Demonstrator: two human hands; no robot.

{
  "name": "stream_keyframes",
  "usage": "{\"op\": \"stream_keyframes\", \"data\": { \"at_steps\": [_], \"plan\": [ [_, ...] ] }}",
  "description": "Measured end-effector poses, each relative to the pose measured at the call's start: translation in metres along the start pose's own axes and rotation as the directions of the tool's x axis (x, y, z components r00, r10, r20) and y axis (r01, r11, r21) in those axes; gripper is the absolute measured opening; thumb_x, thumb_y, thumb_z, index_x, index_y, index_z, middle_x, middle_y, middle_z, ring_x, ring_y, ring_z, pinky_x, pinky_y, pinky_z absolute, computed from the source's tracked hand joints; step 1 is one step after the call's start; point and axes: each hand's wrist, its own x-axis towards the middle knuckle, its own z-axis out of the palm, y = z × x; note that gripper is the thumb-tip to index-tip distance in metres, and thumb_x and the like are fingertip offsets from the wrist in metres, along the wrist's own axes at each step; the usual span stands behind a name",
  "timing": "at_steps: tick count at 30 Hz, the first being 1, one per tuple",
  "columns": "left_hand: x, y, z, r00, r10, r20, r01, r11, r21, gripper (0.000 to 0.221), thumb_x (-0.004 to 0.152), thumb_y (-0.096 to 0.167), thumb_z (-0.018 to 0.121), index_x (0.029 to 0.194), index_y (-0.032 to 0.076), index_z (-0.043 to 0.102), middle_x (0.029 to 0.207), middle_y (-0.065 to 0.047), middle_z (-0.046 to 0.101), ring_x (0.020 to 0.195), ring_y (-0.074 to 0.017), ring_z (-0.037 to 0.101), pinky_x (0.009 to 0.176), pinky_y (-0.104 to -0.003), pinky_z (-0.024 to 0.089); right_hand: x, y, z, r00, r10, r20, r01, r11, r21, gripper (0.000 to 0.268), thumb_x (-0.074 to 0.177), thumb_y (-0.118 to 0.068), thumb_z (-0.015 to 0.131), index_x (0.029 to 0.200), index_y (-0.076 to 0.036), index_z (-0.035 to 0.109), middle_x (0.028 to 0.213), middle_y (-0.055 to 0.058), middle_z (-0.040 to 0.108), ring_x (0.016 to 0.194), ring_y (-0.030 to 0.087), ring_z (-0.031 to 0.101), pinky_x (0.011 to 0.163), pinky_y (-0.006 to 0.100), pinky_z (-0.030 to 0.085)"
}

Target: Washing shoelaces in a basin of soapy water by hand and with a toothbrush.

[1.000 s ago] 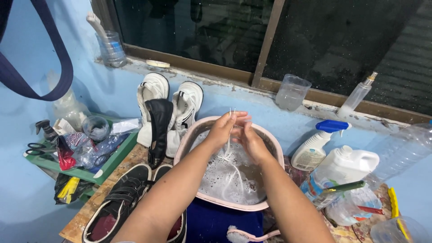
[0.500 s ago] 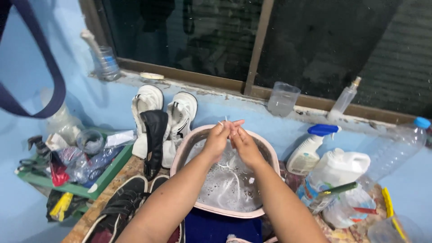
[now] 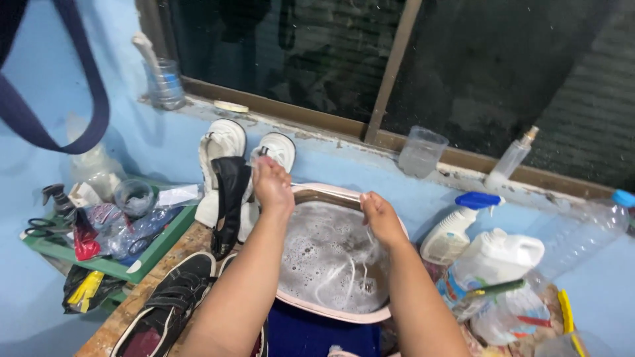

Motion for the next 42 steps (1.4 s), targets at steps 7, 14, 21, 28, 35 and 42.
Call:
{"op": "stream_keyframes", "data": {
  "at_steps": [7, 14, 21, 28, 35, 42],
  "plan": [
    [-0.045, -0.054, -0.018, 0.723, -0.462, 0.514, -0.458, 0.237, 0.857, 0.030, 0.105, 0.040, 0.052, 0.117, 0.021, 0.072, 0.115, -0.006, 0.075, 0.120, -0.0236, 0.066, 0.105, -0.039, 0.050, 0.000, 0.013, 0.014, 0.998, -0.054, -0.032, 0.058, 0.988, 0.143, 0.029, 0.104, -0.029, 0.050, 0.081, -0.017, 0.062, 0.057, -0.002, 0.053, 0.057, 0.011, 0.045, 0.057, 0.024, 0.034],
    [-0.046, -0.045, -0.006, 0.748, -0.531, 0.400, -0.236, 0.350, 0.906, 0.027, 0.099, 0.042, 0.065, 0.098, 0.018, 0.077, 0.086, 0.001, 0.075, 0.087, -0.0137, 0.070, 0.082, -0.031, 0.055, -0.016, -0.023, 0.006, 0.993, -0.091, 0.080, 0.065, 0.959, 0.275, 0.028, 0.107, -0.024, 0.051, 0.085, -0.014, 0.065, 0.052, -0.006, 0.043, 0.050, 0.008, 0.034, 0.049, 0.021, 0.026],
    [-0.011, -0.020, 0.006, 0.976, -0.213, 0.040, 0.197, 0.949, 0.248, 0.028, 0.093, 0.037, 0.067, 0.072, 0.026, 0.053, 0.061, 0.011, 0.053, 0.050, -0.0032, 0.043, 0.045, -0.016, 0.027, -0.001, -0.005, 0.005, 0.974, -0.068, 0.217, 0.049, 0.995, 0.092, 0.029, 0.104, -0.023, 0.052, 0.079, -0.012, 0.063, 0.053, 0.003, 0.053, 0.051, 0.015, 0.041, 0.052, 0.028, 0.033],
    [-0.016, 0.013, 0.021, 0.992, -0.070, -0.107, 0.065, 0.997, -0.048, 0.043, 0.095, 0.049, 0.065, 0.069, 0.023, 0.043, 0.061, 0.009, 0.044, 0.061, -0.0083, 0.044, 0.057, -0.018, 0.032, 0.013, 0.017, 0.011, 0.985, 0.077, 0.155, -0.072, 0.997, -0.038, 0.030, 0.101, -0.027, 0.055, 0.077, -0.013, 0.067, 0.057, 0.004, 0.058, 0.055, 0.017, 0.047, 0.056, 0.031, 0.035],
    [-0.045, 0.016, 0.029, 0.960, -0.265, 0.089, 0.234, 0.936, 0.262, 0.031, 0.093, 0.053, 0.064, 0.080, 0.026, 0.056, 0.066, 0.008, 0.046, 0.061, -0.0062, 0.041, 0.052, -0.018, 0.029, -0.032, -0.026, 0.009, 0.957, 0.174, 0.230, -0.179, 0.984, 0.001, 0.041, 0.101, -0.042, 0.052, 0.105, -0.006, 0.072, 0.100, 0.019, 0.072, 0.097, 0.031, 0.064, 0.086, 0.043, 0.049],
    [-0.105, 0.000, 0.041, 0.818, -0.481, 0.317, -0.034, 0.509, 0.860, 0.023, 0.095, 0.038, 0.061, 0.106, 0.028, 0.078, 0.080, 0.002, 0.066, 0.074, -0.0079, 0.057, 0.062, -0.020, 0.047, -0.075, -0.120, 0.012, 0.928, 0.193, 0.317, -0.225, 0.972, 0.065, 0.087, 0.093, -0.078, 0.034, 0.156, -0.020, 0.046, 0.161, 0.010, 0.045, 0.151, 0.032, 0.035, 0.122, 0.049, 0.032]
  ]
}}
